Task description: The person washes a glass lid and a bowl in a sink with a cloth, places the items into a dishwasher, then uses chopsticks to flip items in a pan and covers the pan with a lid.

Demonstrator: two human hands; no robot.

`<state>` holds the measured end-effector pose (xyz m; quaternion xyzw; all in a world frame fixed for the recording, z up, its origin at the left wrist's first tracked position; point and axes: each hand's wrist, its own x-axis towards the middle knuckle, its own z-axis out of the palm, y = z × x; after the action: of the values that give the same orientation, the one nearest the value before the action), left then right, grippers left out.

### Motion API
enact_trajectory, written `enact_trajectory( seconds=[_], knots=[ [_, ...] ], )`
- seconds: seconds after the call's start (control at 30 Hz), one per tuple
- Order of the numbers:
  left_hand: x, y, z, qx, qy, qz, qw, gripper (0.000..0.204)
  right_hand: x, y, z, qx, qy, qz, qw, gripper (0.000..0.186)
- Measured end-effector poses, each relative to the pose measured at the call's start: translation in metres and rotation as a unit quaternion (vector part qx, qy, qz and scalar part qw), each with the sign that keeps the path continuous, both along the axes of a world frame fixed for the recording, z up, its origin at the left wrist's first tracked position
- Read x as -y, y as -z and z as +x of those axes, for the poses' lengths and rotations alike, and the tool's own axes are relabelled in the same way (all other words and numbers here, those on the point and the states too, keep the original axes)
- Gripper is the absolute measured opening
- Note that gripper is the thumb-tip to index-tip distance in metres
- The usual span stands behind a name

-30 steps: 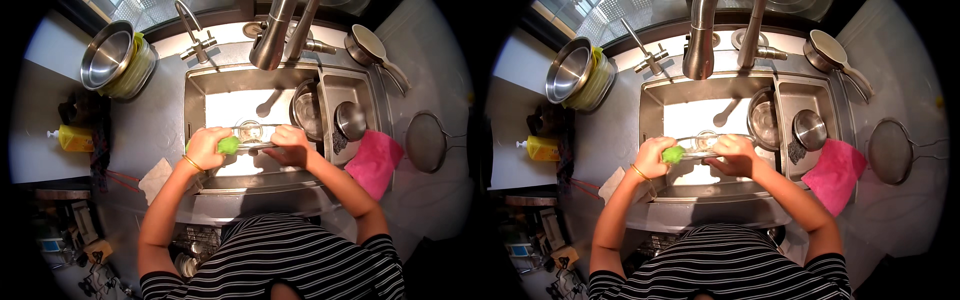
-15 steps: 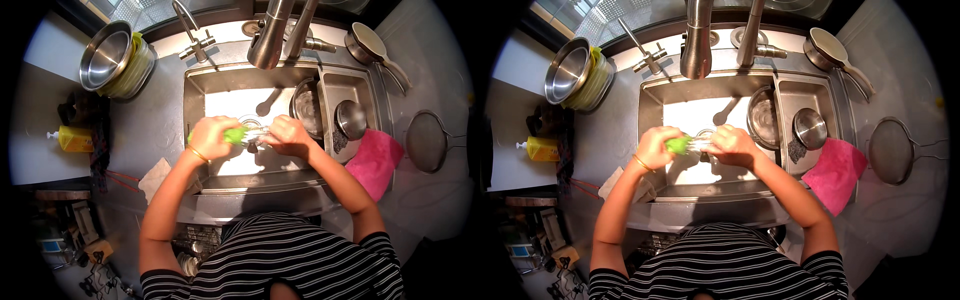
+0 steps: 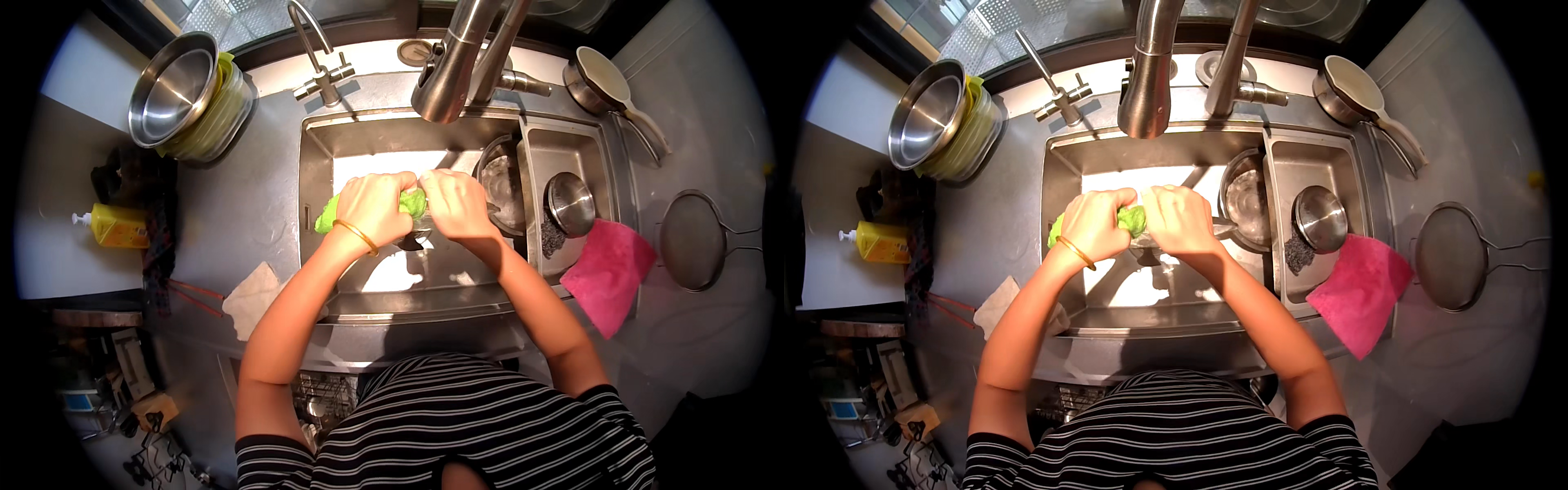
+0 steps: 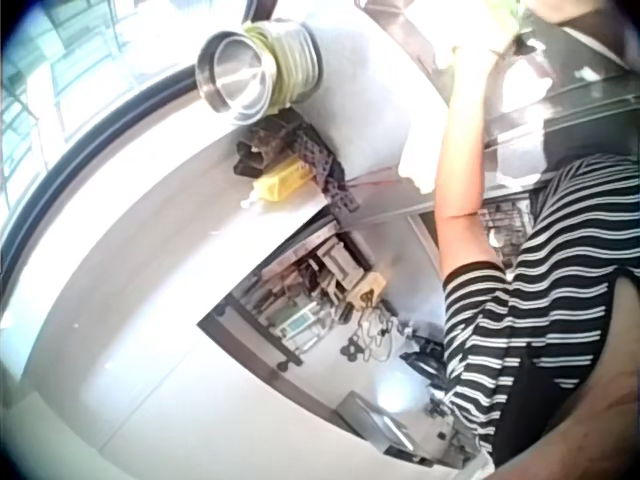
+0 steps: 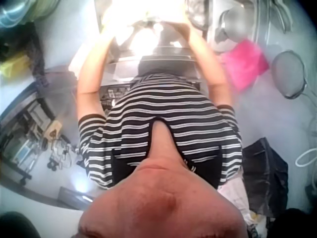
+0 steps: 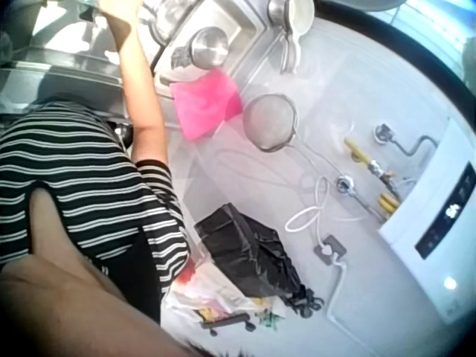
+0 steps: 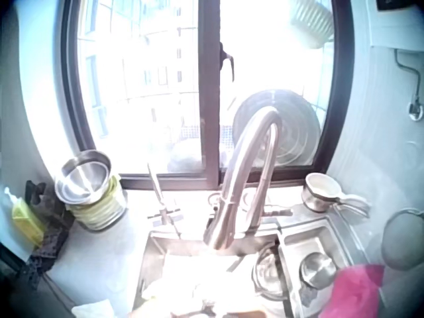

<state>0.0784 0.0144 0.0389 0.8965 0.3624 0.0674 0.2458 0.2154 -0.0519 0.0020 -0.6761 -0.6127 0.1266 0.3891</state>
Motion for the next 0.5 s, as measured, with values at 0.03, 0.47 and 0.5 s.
enact_trajectory(
  seconds=[0.03,0.47,0.5],
  knots=[
    [-0.002,0.000,0.004,0.001,-0.007,0.003,1.000,0.027,-0.001,0.003,-0.002,-0.006,0.031,-0.047,0.998,0.034],
    [-0.073,0.077,-0.053,0.181,-0.060,-0.150,0.970,0.005,-0.028,0.040,0.054,-0.067,0.049,-0.032,0.996,0.035],
    [-0.057,0.044,-0.029,0.105,-0.049,-0.089,0.989,0.011,-0.030,0.030,0.047,0.076,-0.022,0.032,0.996,0.034]
  ],
)
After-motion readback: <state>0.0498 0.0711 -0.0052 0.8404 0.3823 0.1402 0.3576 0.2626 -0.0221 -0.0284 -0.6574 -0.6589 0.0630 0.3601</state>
